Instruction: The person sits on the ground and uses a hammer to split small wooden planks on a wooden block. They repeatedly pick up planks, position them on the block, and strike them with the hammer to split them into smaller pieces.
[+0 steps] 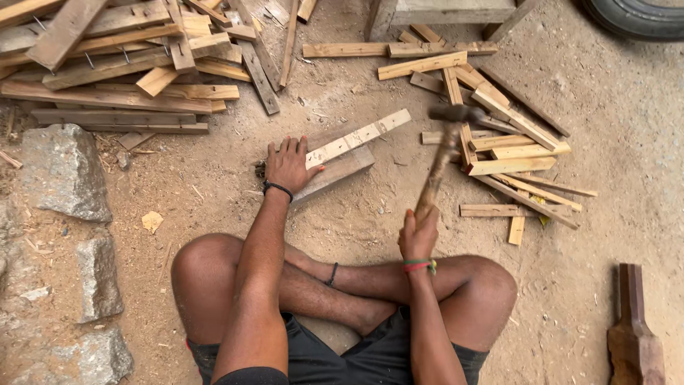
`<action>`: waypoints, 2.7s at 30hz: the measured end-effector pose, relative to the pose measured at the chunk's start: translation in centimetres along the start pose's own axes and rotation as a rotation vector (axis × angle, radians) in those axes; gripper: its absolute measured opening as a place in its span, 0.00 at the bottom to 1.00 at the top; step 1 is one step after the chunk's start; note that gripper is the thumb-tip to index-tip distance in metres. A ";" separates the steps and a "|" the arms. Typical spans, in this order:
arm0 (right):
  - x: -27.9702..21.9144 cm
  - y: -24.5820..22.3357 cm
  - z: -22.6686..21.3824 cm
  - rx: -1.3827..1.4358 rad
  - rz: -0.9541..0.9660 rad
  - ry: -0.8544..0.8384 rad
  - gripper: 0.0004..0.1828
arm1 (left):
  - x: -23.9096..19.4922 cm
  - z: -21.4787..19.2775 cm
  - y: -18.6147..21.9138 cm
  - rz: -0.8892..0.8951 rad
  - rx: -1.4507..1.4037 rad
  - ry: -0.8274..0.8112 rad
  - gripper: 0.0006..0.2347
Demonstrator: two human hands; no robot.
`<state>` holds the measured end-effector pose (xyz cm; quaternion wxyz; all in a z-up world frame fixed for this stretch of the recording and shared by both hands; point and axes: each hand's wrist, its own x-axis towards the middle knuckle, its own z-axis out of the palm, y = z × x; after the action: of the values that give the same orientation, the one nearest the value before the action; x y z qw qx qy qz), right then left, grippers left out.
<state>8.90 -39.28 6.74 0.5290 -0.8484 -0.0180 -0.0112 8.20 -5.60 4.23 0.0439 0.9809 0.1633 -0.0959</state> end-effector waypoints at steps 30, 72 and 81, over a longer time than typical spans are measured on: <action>8.7 1.1 -6.1 -1.274 -0.821 -0.183 0.16 | -0.5 -0.7 0.7 0.002 -0.016 0.011 0.41; 2.0 -0.8 2.3 -0.236 -0.163 -0.042 0.14 | 2.0 -0.3 1.3 -0.016 -0.031 0.053 0.39; 3.6 4.4 4.4 -0.646 -0.328 -0.099 0.16 | 0.6 -1.2 1.9 -0.008 0.014 0.057 0.40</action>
<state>12.69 -37.20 0.95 0.2231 -0.9571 -0.1749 -0.0597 9.55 -7.07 5.38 0.0321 0.9829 0.1675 -0.0692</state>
